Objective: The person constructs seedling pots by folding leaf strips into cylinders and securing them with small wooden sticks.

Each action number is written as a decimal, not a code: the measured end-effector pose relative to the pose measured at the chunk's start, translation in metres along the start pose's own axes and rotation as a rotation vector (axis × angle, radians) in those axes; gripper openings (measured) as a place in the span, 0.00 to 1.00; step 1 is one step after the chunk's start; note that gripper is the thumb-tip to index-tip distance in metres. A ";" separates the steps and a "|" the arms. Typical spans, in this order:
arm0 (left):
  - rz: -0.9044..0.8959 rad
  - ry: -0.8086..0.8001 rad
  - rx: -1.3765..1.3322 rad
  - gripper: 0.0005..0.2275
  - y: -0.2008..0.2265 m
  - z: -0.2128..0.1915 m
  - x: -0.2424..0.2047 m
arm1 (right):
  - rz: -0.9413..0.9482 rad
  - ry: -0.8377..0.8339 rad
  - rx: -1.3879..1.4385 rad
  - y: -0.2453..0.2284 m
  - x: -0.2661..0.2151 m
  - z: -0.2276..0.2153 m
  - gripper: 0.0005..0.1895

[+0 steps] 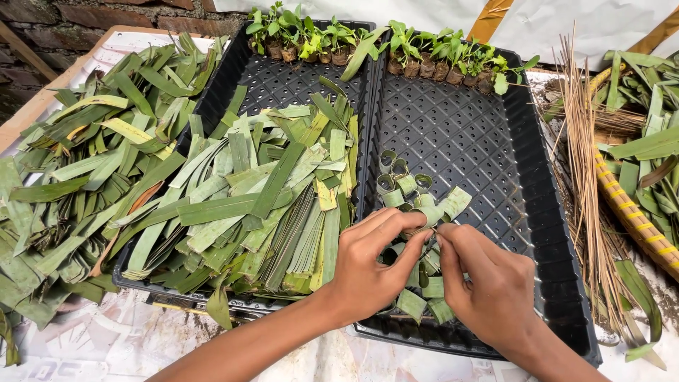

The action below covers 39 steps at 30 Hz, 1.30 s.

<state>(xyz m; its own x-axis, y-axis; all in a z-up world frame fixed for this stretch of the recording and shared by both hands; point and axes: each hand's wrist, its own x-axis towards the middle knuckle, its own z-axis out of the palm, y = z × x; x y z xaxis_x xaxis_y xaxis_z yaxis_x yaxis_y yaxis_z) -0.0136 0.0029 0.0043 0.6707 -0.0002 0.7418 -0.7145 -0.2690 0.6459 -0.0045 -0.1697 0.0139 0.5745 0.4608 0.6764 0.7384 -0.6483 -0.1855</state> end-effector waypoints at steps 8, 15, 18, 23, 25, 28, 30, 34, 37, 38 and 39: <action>-0.063 -0.005 0.025 0.05 -0.002 0.005 -0.002 | 0.030 -0.045 0.028 0.013 0.004 0.003 0.06; -0.561 -0.014 -0.443 0.06 -0.009 0.002 0.007 | 0.097 -0.123 0.191 0.012 0.026 -0.017 0.06; -0.681 -0.021 -0.603 0.06 -0.019 0.003 0.008 | 0.127 -0.168 0.223 0.016 0.030 -0.021 0.08; -0.781 -0.070 -0.775 0.05 -0.026 -0.001 0.010 | 0.110 -0.209 0.290 0.021 0.029 -0.020 0.07; -0.881 -0.074 -0.864 0.05 -0.025 -0.001 0.012 | 0.101 -0.215 0.330 0.023 0.028 -0.018 0.07; -0.909 -0.110 -0.885 0.04 -0.027 -0.004 0.011 | 0.114 -0.228 0.355 0.019 0.028 -0.017 0.08; -0.892 -0.113 -0.885 0.05 -0.028 -0.004 0.010 | 0.102 -0.224 0.351 0.020 0.028 -0.016 0.08; -0.869 -0.140 -0.880 0.04 -0.031 -0.002 0.009 | 0.081 -0.197 0.356 0.016 0.027 -0.014 0.09; -0.906 -0.126 -0.898 0.05 -0.028 -0.002 0.008 | 0.105 -0.175 0.320 0.014 0.023 -0.008 0.09; -0.907 -0.124 -0.901 0.05 -0.029 0.000 0.007 | 0.105 -0.178 0.320 0.017 0.024 -0.007 0.09; -0.885 -0.107 -0.857 0.04 -0.031 0.002 0.008 | 0.095 -0.194 0.293 0.021 0.024 -0.006 0.09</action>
<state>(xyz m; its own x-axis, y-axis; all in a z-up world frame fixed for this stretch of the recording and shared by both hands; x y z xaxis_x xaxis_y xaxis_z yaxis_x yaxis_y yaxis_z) 0.0141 0.0096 -0.0098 0.9734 -0.2291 -0.0029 0.1204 0.5008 0.8571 0.0232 -0.1758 0.0304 0.6811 0.5313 0.5038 0.7321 -0.5055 -0.4566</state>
